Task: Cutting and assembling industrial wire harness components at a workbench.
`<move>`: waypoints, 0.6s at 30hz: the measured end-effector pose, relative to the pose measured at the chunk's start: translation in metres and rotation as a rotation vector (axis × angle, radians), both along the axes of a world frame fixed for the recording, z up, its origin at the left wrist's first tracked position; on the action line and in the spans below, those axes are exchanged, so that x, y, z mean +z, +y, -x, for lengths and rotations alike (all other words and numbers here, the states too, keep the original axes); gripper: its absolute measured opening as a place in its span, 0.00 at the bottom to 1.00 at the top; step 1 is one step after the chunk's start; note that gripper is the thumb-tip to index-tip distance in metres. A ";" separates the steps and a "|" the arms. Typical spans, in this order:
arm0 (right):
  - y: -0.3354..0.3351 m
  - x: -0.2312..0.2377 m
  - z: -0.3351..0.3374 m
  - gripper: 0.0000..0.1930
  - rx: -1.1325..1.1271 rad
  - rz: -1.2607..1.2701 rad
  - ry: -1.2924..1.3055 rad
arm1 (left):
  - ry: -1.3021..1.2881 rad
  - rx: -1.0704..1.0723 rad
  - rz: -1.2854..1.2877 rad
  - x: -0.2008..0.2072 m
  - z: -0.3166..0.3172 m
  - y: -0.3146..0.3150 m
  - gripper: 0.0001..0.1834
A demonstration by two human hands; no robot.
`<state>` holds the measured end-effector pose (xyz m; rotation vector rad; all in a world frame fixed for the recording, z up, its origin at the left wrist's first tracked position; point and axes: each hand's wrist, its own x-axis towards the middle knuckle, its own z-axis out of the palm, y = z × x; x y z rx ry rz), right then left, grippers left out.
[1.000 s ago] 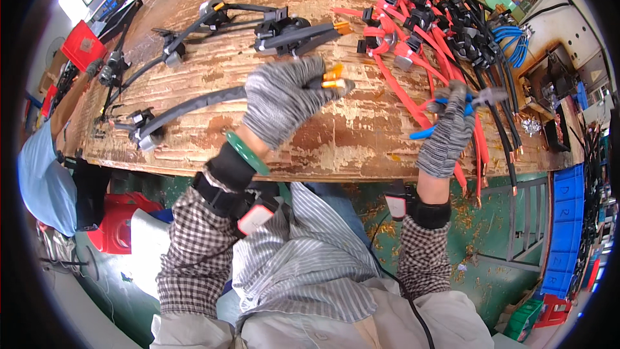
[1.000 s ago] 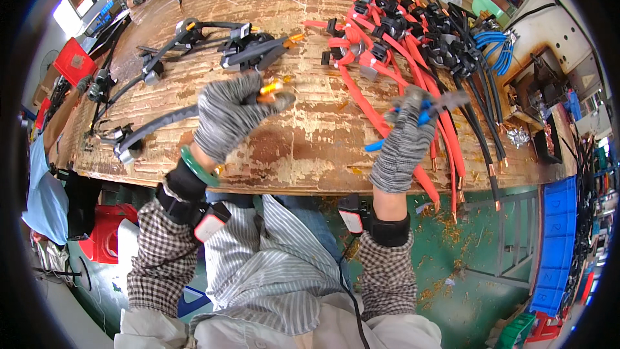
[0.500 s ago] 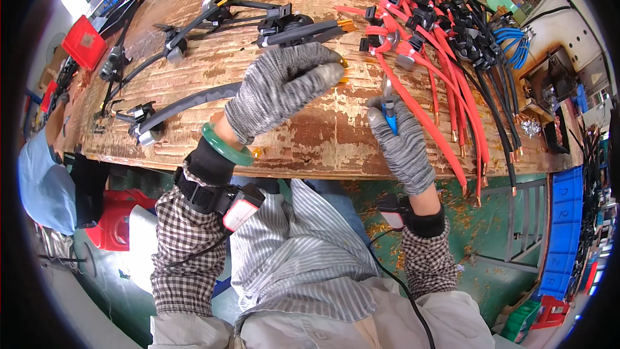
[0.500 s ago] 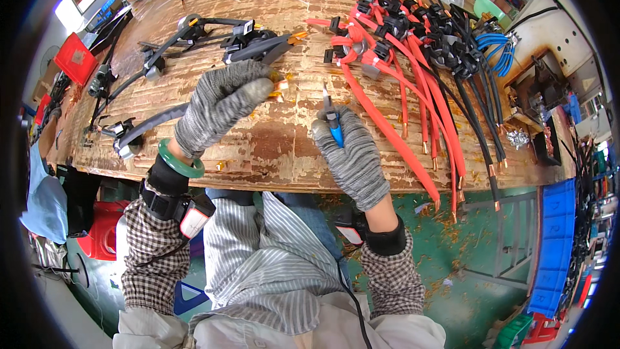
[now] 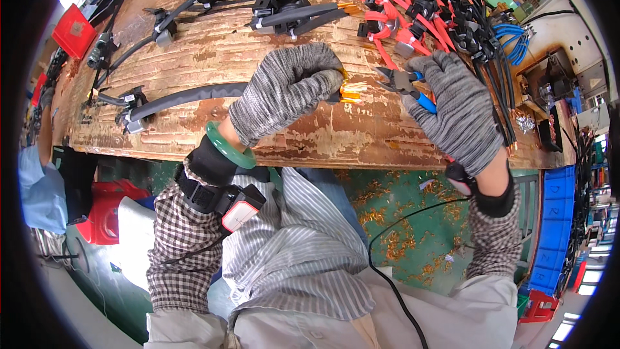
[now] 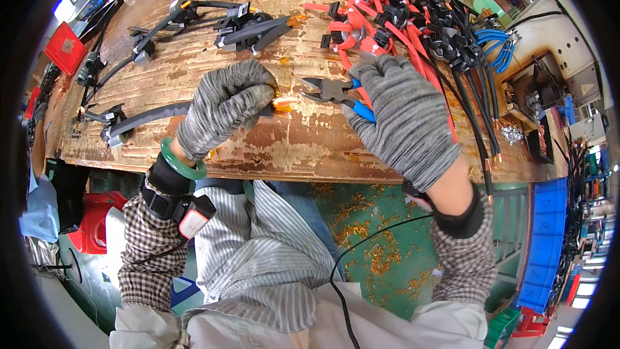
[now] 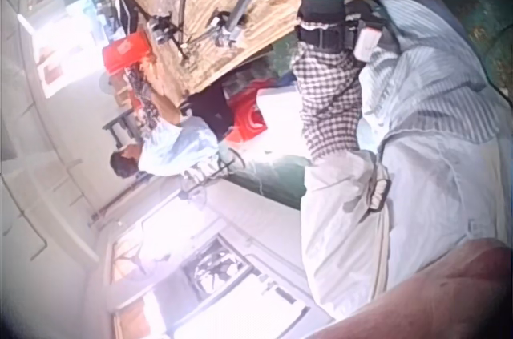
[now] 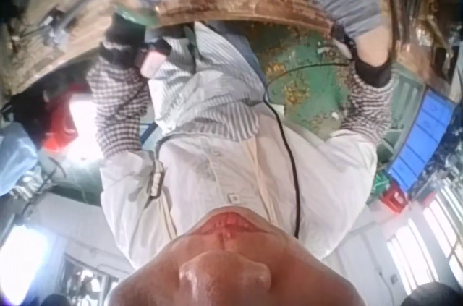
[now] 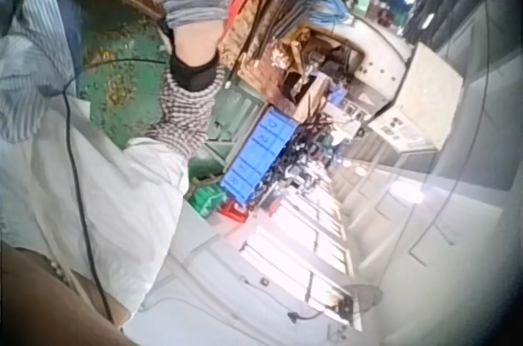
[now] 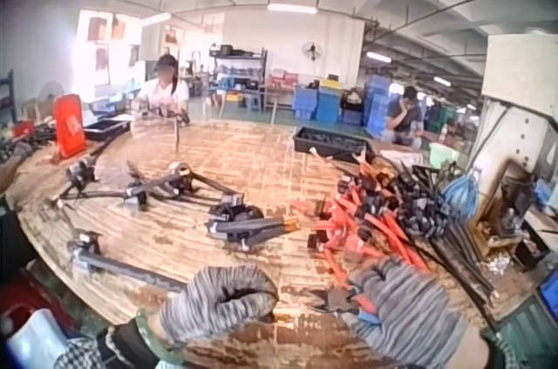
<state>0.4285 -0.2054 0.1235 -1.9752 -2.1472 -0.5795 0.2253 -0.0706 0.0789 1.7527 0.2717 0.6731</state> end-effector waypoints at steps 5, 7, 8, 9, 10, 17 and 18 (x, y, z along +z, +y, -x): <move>0.011 0.022 -0.011 0.22 0.083 0.227 -0.137 | 0.090 -0.095 0.179 -0.004 0.000 -0.008 0.08; 0.020 0.022 -0.022 0.21 0.243 0.371 -0.071 | 0.085 -0.130 0.195 -0.004 0.001 -0.010 0.07; 0.024 0.020 -0.025 0.21 0.321 0.383 -0.042 | 0.079 -0.139 0.205 -0.007 0.003 -0.011 0.06; 0.027 0.027 -0.019 0.20 0.302 0.516 0.008 | 0.073 -0.148 0.214 -0.009 0.004 -0.012 0.05; 0.031 0.024 -0.022 0.19 0.350 0.585 0.056 | 0.069 -0.151 0.234 -0.010 0.005 -0.013 0.04; 0.039 0.007 -0.023 0.21 0.495 0.746 0.218 | 0.102 -0.179 0.172 -0.010 0.011 -0.018 0.05; 0.040 0.006 -0.021 0.21 0.496 0.747 0.219 | 0.145 -0.193 0.204 -0.004 0.012 -0.019 0.06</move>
